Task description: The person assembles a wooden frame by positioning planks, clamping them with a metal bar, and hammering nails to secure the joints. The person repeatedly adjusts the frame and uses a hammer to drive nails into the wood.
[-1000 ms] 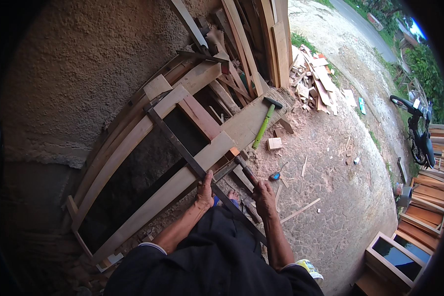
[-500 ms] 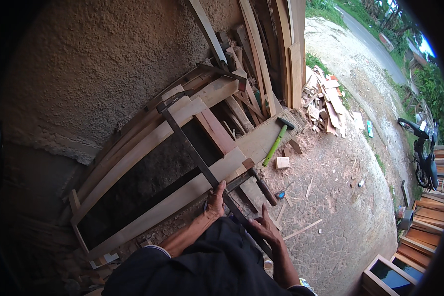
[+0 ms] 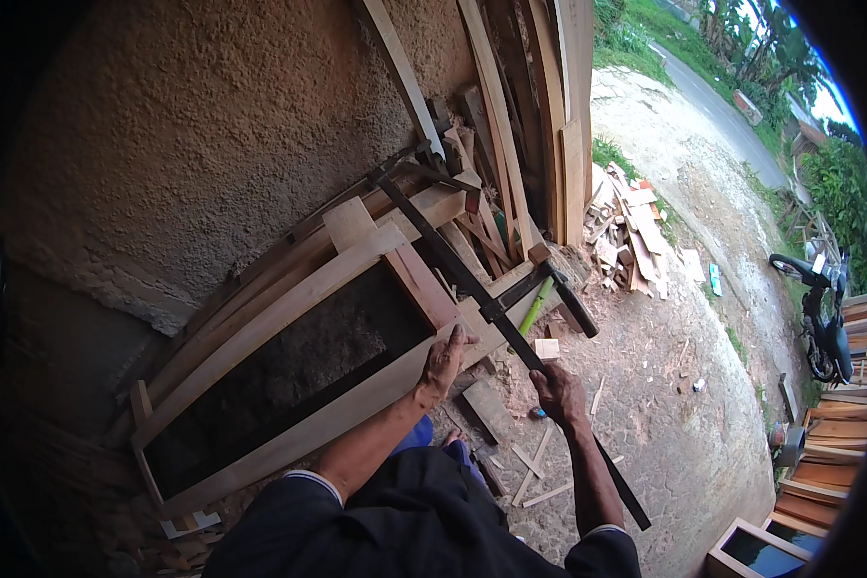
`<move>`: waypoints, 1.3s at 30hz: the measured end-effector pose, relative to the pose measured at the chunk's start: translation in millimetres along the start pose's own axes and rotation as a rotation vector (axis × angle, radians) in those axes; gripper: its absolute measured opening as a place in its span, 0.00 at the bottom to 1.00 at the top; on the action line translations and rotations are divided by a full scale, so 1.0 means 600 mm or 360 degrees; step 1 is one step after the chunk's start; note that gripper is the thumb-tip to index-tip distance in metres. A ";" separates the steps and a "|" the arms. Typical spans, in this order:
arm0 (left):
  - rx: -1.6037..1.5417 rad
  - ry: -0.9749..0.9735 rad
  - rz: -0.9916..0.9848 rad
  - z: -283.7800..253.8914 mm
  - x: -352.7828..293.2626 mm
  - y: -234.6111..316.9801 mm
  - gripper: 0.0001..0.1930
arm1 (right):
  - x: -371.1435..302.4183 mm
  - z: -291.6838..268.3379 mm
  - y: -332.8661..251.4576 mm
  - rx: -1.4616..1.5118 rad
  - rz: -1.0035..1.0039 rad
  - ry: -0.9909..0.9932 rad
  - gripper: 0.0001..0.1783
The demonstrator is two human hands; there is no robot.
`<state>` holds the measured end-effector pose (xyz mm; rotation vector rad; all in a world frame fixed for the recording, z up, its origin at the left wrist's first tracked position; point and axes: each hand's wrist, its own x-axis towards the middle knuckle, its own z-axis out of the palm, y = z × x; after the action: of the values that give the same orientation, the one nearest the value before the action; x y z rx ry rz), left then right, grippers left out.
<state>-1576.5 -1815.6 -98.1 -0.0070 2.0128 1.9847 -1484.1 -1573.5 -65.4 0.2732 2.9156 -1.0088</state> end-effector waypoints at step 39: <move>0.0147 0.0419 -0.1198 -0.383 -0.464 -0.117 0.43 | 0.170 0.129 0.131 0.0072 0.0024 -0.0276 0.23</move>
<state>-1346.4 -2101.9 -106.7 -0.9033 1.8446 1.4512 -1571.5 -1545.0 -184.3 0.1985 2.7346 -1.0415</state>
